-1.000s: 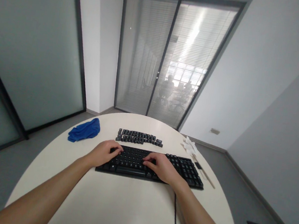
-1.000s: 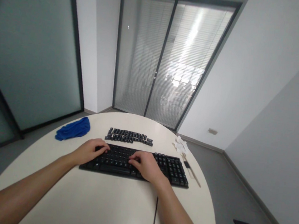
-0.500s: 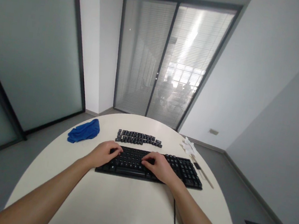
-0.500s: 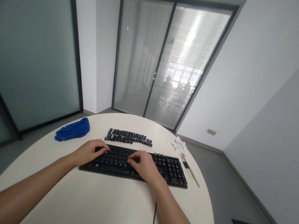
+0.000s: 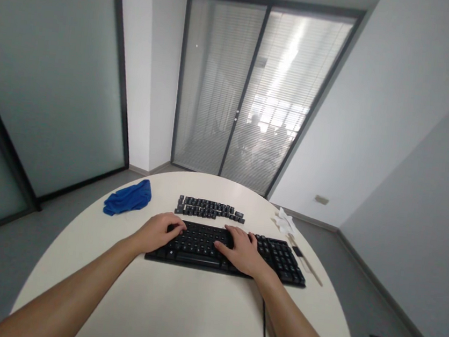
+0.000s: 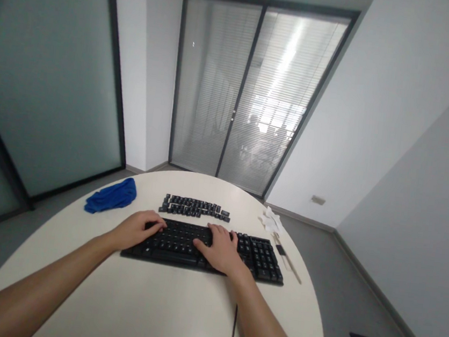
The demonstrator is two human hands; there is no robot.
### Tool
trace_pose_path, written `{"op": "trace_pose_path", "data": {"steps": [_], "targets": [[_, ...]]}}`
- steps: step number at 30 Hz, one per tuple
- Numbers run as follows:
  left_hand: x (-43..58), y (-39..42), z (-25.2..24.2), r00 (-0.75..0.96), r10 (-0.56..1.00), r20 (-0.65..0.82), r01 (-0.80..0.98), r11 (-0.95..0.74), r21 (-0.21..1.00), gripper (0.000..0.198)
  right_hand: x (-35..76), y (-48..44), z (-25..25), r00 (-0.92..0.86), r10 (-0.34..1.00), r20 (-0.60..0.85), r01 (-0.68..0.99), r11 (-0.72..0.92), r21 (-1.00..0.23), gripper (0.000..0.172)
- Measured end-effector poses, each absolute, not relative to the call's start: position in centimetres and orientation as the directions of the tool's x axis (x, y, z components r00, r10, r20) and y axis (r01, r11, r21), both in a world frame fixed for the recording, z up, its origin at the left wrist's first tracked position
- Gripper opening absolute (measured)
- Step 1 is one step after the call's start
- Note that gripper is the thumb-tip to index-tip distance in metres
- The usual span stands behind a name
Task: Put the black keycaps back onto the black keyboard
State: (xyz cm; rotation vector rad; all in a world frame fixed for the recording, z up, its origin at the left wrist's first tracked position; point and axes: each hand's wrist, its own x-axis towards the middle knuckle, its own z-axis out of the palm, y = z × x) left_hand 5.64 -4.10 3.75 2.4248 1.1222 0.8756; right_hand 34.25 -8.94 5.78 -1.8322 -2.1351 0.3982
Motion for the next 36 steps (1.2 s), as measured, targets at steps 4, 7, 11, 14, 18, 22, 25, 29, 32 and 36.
{"op": "trace_pose_path", "data": {"steps": [4, 7, 11, 14, 18, 22, 25, 29, 32, 36], "targets": [[5.6, -4.1, 3.7, 0.498, 0.774, 0.390, 0.575, -0.632, 0.520, 0.025, 34.2, -8.7, 6.0, -0.100, 0.995, 0.003, 0.913, 0.093, -0.397, 0.070], [5.7, -4.1, 3.7, 0.500, 0.773, 0.391, 0.576, -0.634, 0.516, 0.025, 34.2, -8.6, 6.1, -0.090, 0.996, -0.002, 0.910, 0.082, -0.406, 0.069], [5.7, -4.1, 3.7, 0.498, 0.772, 0.395, 0.576, -0.635, 0.516, 0.025, 34.2, -8.5, 5.9, -0.089, 0.996, 0.007, 0.911, 0.085, -0.403, 0.067], [5.7, -4.1, 3.7, 0.493, 0.774, 0.398, 0.572, -0.633, 0.521, 0.024, 34.2, -8.5, 5.7, -0.096, 0.995, 0.013, 0.911, 0.093, -0.402, 0.066], [5.7, -4.1, 3.7, 0.488, 0.779, 0.393, 0.576, -0.626, 0.525, 0.024, 34.3, -8.5, 5.7, -0.098, 0.995, 0.020, 0.908, 0.098, -0.408, 0.065], [5.7, -4.3, 3.9, 0.491, 0.779, 0.389, 0.576, -0.626, 0.526, 0.025, 34.3, -8.7, 5.9, -0.108, 0.994, 0.022, 0.908, 0.108, -0.406, 0.062], [5.7, -4.3, 4.0, 0.495, 0.775, 0.392, 0.571, -0.631, 0.525, 0.025, 34.2, -9.0, 6.1, -0.124, 0.992, 0.032, 0.910, 0.126, -0.396, 0.060], [5.7, -4.1, 3.8, 0.497, 0.771, 0.398, 0.566, -0.636, 0.524, 0.025, 34.4, -9.0, 6.1, -0.130, 0.991, 0.040, 0.917, 0.136, -0.375, 0.059], [5.7, -4.0, 3.7, 0.500, 0.771, 0.395, 0.565, -0.636, 0.526, 0.025, 34.5, -8.4, 6.2, -0.098, 0.995, 0.037, 0.916, 0.104, -0.388, 0.054], [5.7, -4.0, 3.8, 0.500, 0.769, 0.398, 0.565, -0.638, 0.523, 0.024, 33.8, -6.9, 6.4, -0.037, 0.997, 0.070, 0.919, 0.062, -0.390, 0.036]]}}
